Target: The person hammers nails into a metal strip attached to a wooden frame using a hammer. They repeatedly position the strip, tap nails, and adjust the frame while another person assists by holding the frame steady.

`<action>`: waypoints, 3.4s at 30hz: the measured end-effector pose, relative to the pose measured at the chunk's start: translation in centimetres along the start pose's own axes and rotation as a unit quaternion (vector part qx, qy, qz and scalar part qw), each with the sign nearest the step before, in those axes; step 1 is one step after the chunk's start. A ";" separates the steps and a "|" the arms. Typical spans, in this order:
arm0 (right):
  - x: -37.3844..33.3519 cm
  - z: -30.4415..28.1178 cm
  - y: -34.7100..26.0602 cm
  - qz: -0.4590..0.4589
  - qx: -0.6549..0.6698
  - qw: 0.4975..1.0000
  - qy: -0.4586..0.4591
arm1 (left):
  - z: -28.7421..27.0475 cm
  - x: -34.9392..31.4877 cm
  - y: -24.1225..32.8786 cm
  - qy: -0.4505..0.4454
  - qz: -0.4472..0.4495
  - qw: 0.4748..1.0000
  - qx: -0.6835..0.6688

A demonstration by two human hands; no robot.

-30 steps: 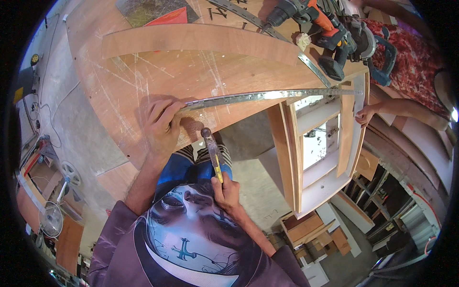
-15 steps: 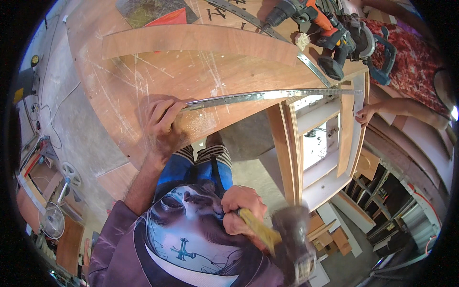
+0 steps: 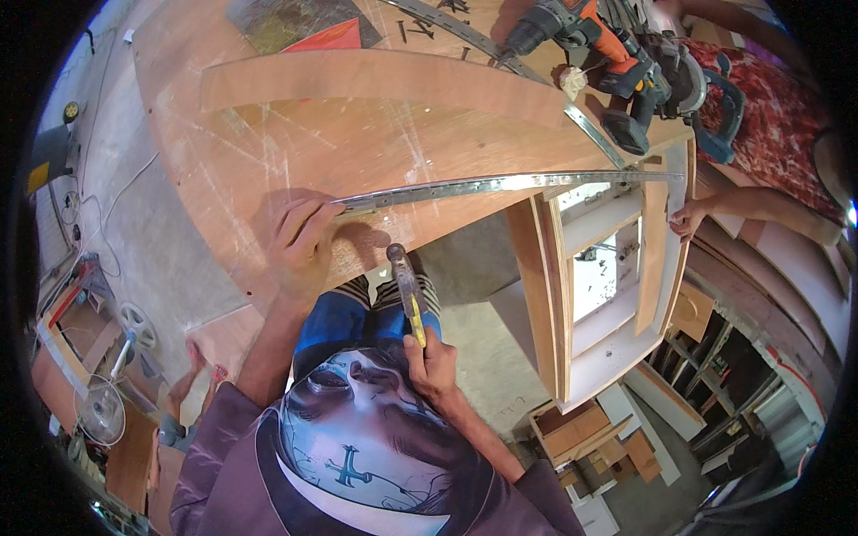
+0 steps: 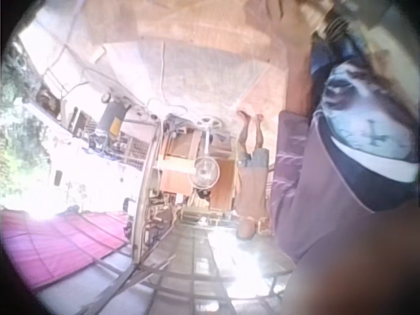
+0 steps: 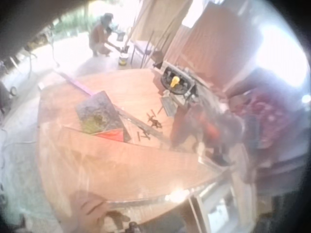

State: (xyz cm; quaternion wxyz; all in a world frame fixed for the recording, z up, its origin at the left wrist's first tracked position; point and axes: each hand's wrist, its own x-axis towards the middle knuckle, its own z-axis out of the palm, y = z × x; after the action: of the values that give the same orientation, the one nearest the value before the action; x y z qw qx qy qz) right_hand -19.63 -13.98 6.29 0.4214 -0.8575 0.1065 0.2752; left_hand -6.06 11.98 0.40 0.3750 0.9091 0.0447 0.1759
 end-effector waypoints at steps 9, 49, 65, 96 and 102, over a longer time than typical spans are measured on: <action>0.5 0.2 0.0 -0.010 -0.006 1.000 -0.007 | -0.4 0.2 0.3 -0.014 -0.041 0.999 0.020; -1.0 -1.4 3.0 0.033 0.008 0.999 -0.007 | -0.3 -0.4 0.5 -0.025 -0.015 0.998 0.048; -1.0 -2.5 2.2 0.125 0.056 0.987 0.078 | 4.3 3.4 5.0 -0.046 0.101 0.992 0.057; 25.4 -31.0 12.1 -0.071 0.825 0.552 0.097 | 5.0 4.1 5.8 -0.037 0.131 0.989 0.063; 25.0 -31.9 11.9 0.012 0.797 0.591 0.121 | 6.1 4.8 5.5 -0.038 0.153 0.985 0.068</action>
State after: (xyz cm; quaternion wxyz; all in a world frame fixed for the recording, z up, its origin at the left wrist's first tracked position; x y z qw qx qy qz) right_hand 8.28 -45.10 0.11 0.9166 -0.2030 0.3439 -0.0205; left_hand 0.25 5.02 1.58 0.2824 0.9346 -0.0974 0.1931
